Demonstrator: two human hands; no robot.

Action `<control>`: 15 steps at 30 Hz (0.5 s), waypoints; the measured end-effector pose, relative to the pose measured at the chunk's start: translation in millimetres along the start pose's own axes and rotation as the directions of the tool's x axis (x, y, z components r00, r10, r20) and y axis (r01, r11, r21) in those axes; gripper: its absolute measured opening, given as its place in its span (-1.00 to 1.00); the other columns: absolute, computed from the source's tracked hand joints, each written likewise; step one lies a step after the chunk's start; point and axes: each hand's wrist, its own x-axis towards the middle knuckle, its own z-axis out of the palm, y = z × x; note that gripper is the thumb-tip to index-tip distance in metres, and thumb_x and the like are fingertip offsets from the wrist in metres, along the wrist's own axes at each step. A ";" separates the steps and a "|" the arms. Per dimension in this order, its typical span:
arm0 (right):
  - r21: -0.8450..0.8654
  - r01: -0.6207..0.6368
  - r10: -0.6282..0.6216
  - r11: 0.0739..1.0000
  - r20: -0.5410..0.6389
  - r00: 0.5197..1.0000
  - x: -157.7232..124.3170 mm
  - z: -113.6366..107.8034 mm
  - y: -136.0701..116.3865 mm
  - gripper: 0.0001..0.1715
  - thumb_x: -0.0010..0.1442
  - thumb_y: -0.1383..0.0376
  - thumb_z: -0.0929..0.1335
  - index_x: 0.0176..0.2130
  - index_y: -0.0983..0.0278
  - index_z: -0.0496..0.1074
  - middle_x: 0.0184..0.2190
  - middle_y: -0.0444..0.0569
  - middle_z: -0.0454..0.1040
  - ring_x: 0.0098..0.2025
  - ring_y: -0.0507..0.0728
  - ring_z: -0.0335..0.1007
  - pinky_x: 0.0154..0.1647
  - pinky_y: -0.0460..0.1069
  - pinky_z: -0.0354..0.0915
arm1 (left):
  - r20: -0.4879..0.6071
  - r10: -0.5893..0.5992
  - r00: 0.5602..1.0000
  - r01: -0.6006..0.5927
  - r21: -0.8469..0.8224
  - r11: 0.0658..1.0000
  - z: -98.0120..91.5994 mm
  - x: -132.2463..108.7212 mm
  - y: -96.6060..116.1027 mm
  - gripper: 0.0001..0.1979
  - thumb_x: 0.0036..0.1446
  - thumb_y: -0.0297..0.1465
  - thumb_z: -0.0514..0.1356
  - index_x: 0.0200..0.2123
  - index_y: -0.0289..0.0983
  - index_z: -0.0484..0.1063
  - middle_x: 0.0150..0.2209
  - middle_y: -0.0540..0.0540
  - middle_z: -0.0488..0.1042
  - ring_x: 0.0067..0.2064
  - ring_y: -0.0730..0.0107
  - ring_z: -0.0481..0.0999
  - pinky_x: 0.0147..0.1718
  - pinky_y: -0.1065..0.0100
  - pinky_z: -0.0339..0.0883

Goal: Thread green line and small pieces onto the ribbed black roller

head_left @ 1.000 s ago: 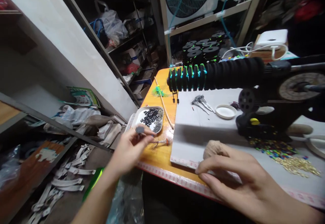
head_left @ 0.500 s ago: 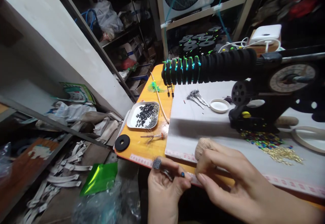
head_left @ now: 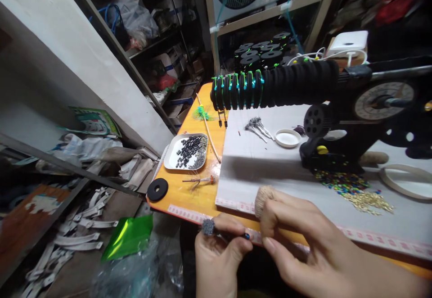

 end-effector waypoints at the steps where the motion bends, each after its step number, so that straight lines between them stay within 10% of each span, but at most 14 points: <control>1: -0.009 0.007 -0.007 1.000 -0.011 1.000 0.3 0.2 -0.4 -0.78 0.12 0.52 0.28 -0.39 0.21 0.19 -0.42 -0.20 0.27 -0.38 -0.01 0.27 -0.41 -0.15 0.20 | 0.005 0.002 1.000 -0.002 0.001 1.000 0.2 -0.1 0.0 -0.78 -0.17 -0.27 0.54 -0.49 -0.20 0.60 -0.49 0.04 0.50 -0.40 0.49 0.47 -0.34 0.49 0.36; 15: 0.042 -0.024 0.024 0.999 0.012 1.000 0.6 0.6 1.2 -0.78 0.14 0.51 0.29 -0.39 0.22 0.19 -0.43 -0.19 0.26 -0.40 -0.01 0.24 -0.42 -0.13 0.17 | 0.002 -0.008 1.000 0.008 -0.010 1.000 1.4 -1.5 1.8 -0.80 -0.16 -0.29 0.54 -0.50 -0.20 0.61 -0.49 0.02 0.48 -0.39 0.47 0.47 -0.34 0.47 0.35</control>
